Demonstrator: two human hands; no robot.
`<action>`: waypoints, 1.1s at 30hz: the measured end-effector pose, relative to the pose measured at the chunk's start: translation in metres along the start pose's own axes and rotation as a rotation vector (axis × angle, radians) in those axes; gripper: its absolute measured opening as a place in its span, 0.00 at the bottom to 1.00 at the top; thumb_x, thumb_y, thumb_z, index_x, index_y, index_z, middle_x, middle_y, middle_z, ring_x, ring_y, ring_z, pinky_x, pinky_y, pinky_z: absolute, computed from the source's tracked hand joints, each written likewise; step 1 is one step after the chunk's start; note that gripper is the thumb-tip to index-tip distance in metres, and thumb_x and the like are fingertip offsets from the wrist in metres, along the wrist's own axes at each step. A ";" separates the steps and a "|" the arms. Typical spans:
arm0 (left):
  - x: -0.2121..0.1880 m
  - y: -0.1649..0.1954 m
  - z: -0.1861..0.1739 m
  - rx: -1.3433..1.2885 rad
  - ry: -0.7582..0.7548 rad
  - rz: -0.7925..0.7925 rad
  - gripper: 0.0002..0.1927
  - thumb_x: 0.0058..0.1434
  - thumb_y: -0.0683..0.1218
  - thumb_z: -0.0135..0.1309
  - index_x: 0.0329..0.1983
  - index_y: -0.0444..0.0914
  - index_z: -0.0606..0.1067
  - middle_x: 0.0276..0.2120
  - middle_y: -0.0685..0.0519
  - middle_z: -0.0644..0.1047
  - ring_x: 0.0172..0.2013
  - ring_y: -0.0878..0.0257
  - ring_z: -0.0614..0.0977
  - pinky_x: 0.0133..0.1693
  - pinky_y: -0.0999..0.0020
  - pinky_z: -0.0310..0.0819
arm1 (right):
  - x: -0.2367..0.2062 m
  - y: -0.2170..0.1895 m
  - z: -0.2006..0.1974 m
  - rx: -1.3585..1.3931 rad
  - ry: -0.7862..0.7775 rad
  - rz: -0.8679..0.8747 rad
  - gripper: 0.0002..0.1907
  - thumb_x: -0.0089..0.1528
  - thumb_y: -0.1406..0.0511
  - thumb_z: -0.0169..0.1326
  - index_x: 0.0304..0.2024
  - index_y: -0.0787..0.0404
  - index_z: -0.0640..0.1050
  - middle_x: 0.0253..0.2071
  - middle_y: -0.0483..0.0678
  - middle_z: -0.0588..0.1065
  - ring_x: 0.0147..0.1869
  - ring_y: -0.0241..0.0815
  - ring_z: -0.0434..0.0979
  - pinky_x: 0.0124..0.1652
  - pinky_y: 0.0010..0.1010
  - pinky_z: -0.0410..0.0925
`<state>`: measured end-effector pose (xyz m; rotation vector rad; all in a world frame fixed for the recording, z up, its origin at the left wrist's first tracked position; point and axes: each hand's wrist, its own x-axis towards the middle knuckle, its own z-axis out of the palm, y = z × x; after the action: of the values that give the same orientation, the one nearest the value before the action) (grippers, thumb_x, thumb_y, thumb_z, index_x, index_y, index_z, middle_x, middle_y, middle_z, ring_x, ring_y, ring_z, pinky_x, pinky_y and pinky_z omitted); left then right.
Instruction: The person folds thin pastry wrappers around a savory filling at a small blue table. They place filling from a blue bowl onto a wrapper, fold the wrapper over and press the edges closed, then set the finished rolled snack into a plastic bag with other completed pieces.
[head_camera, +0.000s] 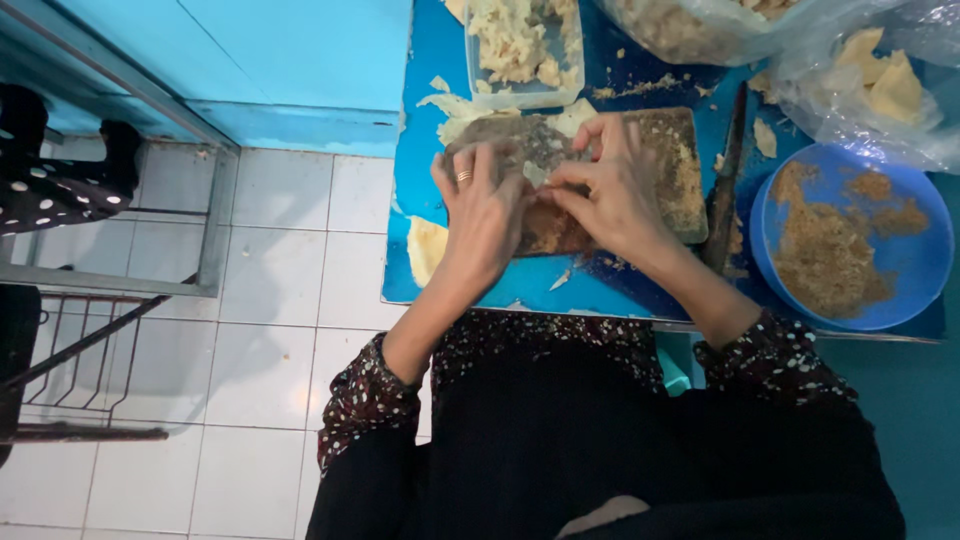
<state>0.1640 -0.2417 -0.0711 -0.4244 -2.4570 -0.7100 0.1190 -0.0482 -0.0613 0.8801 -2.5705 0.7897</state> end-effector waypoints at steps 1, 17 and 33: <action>-0.002 0.000 0.000 -0.025 -0.007 0.002 0.06 0.58 0.43 0.62 0.37 0.37 0.79 0.57 0.46 0.70 0.60 0.44 0.66 0.64 0.33 0.47 | 0.000 0.000 0.000 -0.017 0.001 -0.012 0.09 0.54 0.61 0.70 0.35 0.53 0.85 0.50 0.47 0.66 0.57 0.53 0.66 0.49 0.47 0.59; -0.004 0.009 0.003 0.168 0.066 -0.029 0.04 0.58 0.43 0.59 0.36 0.38 0.78 0.67 0.43 0.65 0.66 0.44 0.65 0.66 0.25 0.42 | 0.004 -0.024 -0.004 -0.105 0.017 0.022 0.07 0.64 0.61 0.63 0.43 0.53 0.80 0.53 0.52 0.65 0.55 0.53 0.64 0.49 0.50 0.57; -0.055 -0.021 -0.065 0.206 0.161 -0.409 0.20 0.61 0.46 0.62 0.57 0.47 0.78 0.67 0.44 0.64 0.66 0.44 0.64 0.65 0.29 0.40 | 0.059 0.009 0.021 -0.299 -0.122 -0.009 0.19 0.69 0.50 0.56 0.39 0.59 0.74 0.47 0.54 0.62 0.53 0.54 0.60 0.48 0.53 0.54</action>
<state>0.2260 -0.3034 -0.0646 0.2136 -2.4513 -0.6119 0.0662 -0.0826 -0.0554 0.8662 -2.6918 0.3428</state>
